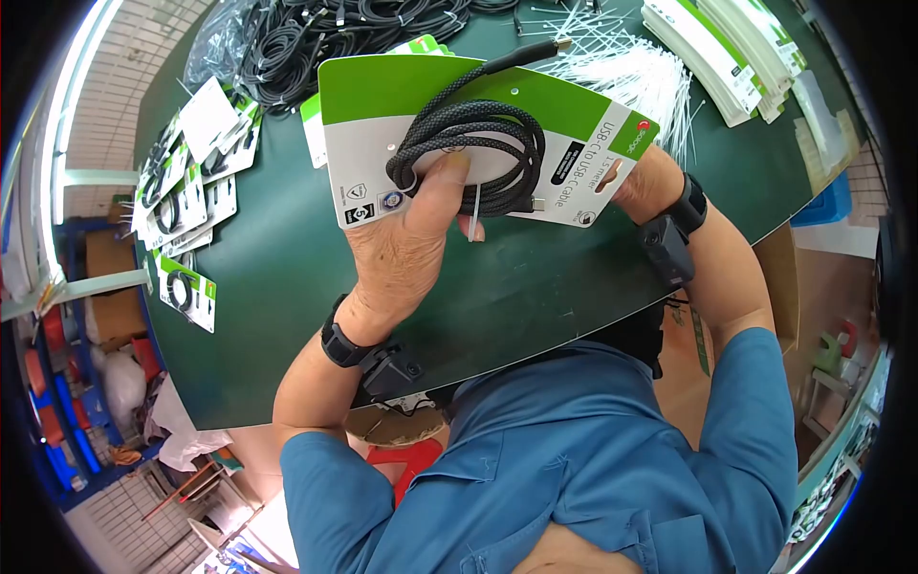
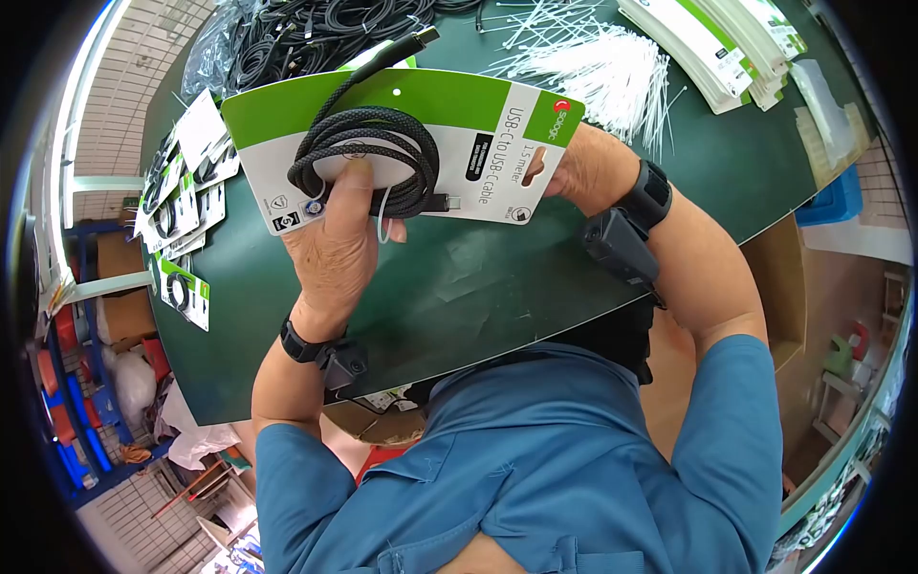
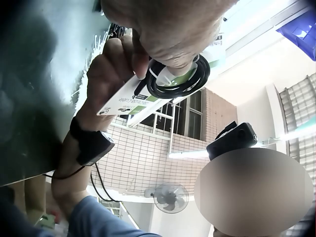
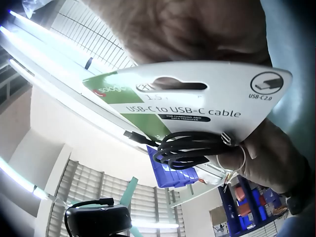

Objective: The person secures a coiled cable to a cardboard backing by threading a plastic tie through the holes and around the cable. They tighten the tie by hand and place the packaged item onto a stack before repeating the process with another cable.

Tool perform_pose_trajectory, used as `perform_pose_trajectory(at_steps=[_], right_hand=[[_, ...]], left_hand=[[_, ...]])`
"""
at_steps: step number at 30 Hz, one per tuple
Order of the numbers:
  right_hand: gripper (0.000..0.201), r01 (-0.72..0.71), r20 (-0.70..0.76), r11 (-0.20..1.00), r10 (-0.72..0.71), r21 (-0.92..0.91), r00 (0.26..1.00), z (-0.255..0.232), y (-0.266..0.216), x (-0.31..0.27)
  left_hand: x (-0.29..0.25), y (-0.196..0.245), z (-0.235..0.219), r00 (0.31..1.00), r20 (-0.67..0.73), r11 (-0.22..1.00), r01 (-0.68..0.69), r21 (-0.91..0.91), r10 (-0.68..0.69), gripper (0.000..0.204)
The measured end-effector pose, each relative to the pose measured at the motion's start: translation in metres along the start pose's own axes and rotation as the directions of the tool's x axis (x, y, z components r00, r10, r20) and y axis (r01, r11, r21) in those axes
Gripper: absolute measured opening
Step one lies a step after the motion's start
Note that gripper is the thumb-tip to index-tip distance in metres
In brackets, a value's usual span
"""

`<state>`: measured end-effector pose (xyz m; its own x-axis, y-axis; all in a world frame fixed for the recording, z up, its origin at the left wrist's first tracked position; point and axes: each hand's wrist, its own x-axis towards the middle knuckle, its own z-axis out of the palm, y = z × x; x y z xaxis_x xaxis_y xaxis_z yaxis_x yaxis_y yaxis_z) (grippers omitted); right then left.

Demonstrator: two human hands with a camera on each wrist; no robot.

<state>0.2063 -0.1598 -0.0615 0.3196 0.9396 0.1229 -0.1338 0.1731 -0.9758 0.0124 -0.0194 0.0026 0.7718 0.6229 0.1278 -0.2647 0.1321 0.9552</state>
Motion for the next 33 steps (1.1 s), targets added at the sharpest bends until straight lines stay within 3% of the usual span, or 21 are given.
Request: perform_pose_trajectory(at_steps=[7,10,14,15,17,18,20,21,23,24,25,26,33], right_hand=[[0.055,0.286,0.1,0.898,-0.268,-0.336,0.958,-0.009,0.019,0.007],[0.061,0.395,0.174,0.791,-0.356,-0.467,0.918,-0.007,0.024,0.014],[0.069,0.519,0.285,0.595,-0.446,-0.613,0.848,-0.002,0.029,0.03],[0.069,0.518,0.284,0.594,-0.446,-0.616,0.849,-0.008,0.041,0.032],[0.074,0.632,0.484,0.281,-0.447,-0.722,0.753,-0.021,0.07,0.036],[0.074,0.634,0.489,0.277,-0.444,-0.722,0.751,-0.017,0.06,0.034],[0.07,0.533,0.281,0.702,-0.453,-0.473,0.846,-0.003,0.028,0.028],[0.07,0.536,0.289,0.699,-0.452,-0.473,0.844,-0.004,0.023,0.031],[0.066,0.649,0.418,0.459,-0.509,-0.607,0.752,-0.007,0.018,0.036],[0.066,0.652,0.425,0.456,-0.507,-0.606,0.75,-0.007,0.021,0.034],[0.065,0.448,0.264,0.812,-0.37,-0.375,0.891,-0.009,0.027,0.028],[0.064,0.157,0.167,0.986,-0.147,-0.05,0.975,-0.01,0.031,0.024],[0.045,-0.008,0.283,0.98,-0.05,0.199,0.958,0.002,0.005,0.034]], left_hand=[[0.003,-0.005,-0.007,0.999,0.041,0.999,-0.019,0.045,0.017,0.022],[0.002,0.001,-0.007,0.997,0.049,0.997,0.067,-0.029,-0.066,0.024],[0.004,0.002,-0.001,0.998,0.023,0.998,0.054,-0.012,-0.054,0.024],[0.004,0.002,-0.002,0.999,0.038,1.0,0.031,0.0,-0.031,0.025],[0.004,0.002,0.0,0.999,0.054,1.0,0.005,0.007,-0.005,0.025],[0.004,0.002,0.003,0.999,0.039,1.0,0.006,0.01,-0.006,0.026],[0.004,0.002,0.002,1.0,0.017,1.0,0.001,0.008,-0.001,0.026],[0.005,0.0,-0.001,0.999,0.048,1.0,0.002,0.03,-0.004,0.027],[0.006,0.0,-0.003,0.997,0.076,0.999,-0.002,0.049,-0.002,0.028],[0.006,0.0,-0.003,0.998,0.06,1.0,0.007,0.029,-0.008,0.028],[0.006,0.0,-0.002,0.999,0.046,1.0,0.015,0.008,-0.015,0.029],[0.006,0.001,-0.002,0.999,0.043,1.0,0.01,0.004,-0.01,0.029],[0.008,0.007,-0.002,0.998,0.052,0.999,0.044,0.022,-0.046,0.031]])
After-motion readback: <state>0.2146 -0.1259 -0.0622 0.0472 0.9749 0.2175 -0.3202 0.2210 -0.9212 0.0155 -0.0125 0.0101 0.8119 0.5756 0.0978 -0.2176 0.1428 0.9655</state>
